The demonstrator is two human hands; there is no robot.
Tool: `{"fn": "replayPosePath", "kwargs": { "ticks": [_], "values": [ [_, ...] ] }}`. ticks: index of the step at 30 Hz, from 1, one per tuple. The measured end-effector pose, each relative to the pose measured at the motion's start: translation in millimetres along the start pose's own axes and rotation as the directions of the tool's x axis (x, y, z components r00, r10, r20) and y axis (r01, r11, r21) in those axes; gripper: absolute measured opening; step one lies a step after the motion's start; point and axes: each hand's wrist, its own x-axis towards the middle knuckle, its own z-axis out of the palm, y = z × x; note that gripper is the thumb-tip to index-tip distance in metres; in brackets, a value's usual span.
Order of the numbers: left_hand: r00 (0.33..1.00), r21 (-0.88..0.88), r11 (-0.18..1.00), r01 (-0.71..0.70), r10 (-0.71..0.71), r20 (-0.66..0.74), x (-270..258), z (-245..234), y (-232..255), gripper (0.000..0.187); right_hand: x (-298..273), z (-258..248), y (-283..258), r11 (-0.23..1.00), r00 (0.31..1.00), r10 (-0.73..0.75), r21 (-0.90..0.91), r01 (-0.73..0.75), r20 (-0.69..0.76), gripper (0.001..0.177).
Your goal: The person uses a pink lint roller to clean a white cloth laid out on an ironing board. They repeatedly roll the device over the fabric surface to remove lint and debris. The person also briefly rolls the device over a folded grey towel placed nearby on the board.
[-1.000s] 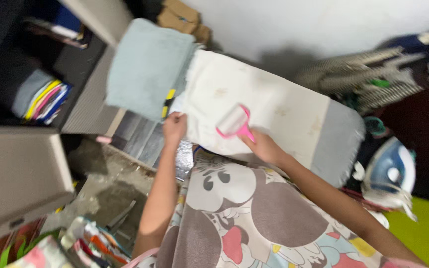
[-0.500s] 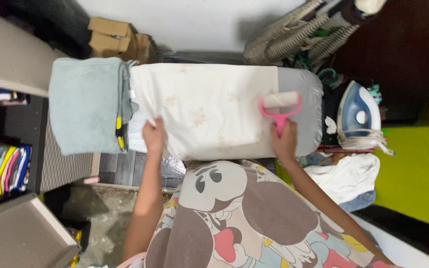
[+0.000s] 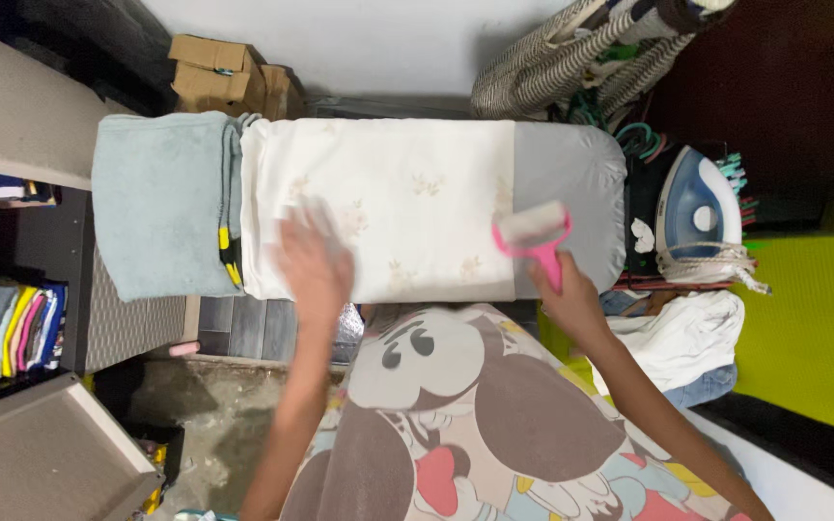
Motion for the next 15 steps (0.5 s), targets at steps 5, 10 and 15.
{"fn": "replayPosePath", "kwargs": {
  "ticks": [5, 10, 15],
  "values": [
    [0.919, -0.046, 0.994, 0.096, -0.071, 0.388, -7.6, 22.7, 70.7, 0.115, -6.0, 28.2, 3.8, 0.992, 0.973, 0.019, -0.122, 0.01, 0.231, 0.058],
    [0.911, -0.089, 0.993, 0.079, -0.035, 0.412, -13.1, 22.7, 66.0, 0.126, 65.4, 60.2, -38.3, 0.982, 0.978, -0.143, -0.098, 0.159, 0.152, 0.066],
    [0.918, -0.098, 0.991, 0.087, -0.042, 0.394, -18.3, 33.3, 61.6, 0.126, 135.1, 68.4, -134.8, 0.999, 0.976, -0.027, 0.052, 0.017, 0.215, 0.069]
  ]
}}
